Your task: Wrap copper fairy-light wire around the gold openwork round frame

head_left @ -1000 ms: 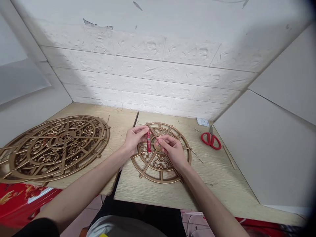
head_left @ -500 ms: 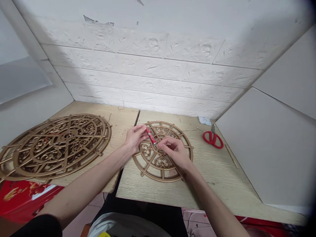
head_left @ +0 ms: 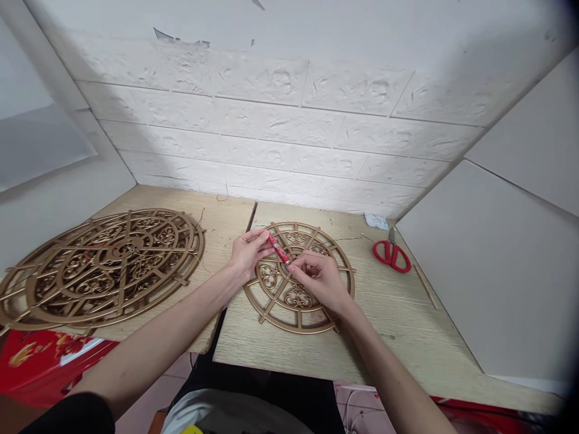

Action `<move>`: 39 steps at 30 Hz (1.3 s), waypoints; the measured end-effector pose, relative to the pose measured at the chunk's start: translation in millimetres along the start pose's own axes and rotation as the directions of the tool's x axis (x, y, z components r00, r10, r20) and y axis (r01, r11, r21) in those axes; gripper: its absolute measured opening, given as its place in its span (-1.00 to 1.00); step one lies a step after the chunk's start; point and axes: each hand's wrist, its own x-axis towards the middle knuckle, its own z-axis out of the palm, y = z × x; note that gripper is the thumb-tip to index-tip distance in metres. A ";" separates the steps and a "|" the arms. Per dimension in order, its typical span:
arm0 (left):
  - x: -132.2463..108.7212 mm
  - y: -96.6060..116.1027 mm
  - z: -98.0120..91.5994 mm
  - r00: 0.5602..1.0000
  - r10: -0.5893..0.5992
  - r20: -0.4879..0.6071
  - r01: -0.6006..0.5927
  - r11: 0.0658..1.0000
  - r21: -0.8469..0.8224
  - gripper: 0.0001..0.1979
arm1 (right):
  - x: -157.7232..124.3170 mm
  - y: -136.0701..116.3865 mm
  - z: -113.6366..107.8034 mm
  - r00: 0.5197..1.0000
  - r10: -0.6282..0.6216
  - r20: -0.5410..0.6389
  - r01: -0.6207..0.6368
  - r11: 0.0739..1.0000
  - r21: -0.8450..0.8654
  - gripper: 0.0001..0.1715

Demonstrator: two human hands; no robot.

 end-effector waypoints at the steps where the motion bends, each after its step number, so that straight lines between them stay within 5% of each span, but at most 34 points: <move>1: -0.1 0.1 0.1 1.000 -0.001 -0.001 0.001 1.000 0.001 -0.89 | -0.1 0.0 0.0 1.000 -0.001 -0.003 0.001 1.000 -0.006 -0.75; 14: -0.4 -0.4 0.5 1.000 0.014 -0.001 -0.014 1.000 0.001 -0.89 | -2.7 6.4 3.0 0.997 -0.028 -0.072 0.016 0.987 -0.161 -0.78; 20: -0.9 -1.3 0.6 0.999 0.023 -0.025 -0.023 1.000 -0.018 -0.87 | -3.5 11.3 3.1 0.993 0.051 -0.107 -0.058 0.996 -0.061 -0.71; 26: -1.0 -4.8 -0.3 0.999 0.039 -0.032 -0.039 0.999 -0.009 -0.84 | -3.9 10.9 0.3 0.999 -0.029 -0.027 0.028 0.999 -0.040 -0.74; 39: -2.1 -3.7 0.0 0.998 0.056 -0.028 -0.056 0.998 -0.027 -0.83 | -3.7 15.4 -1.2 0.987 -0.143 -0.079 0.128 0.977 -0.168 -0.74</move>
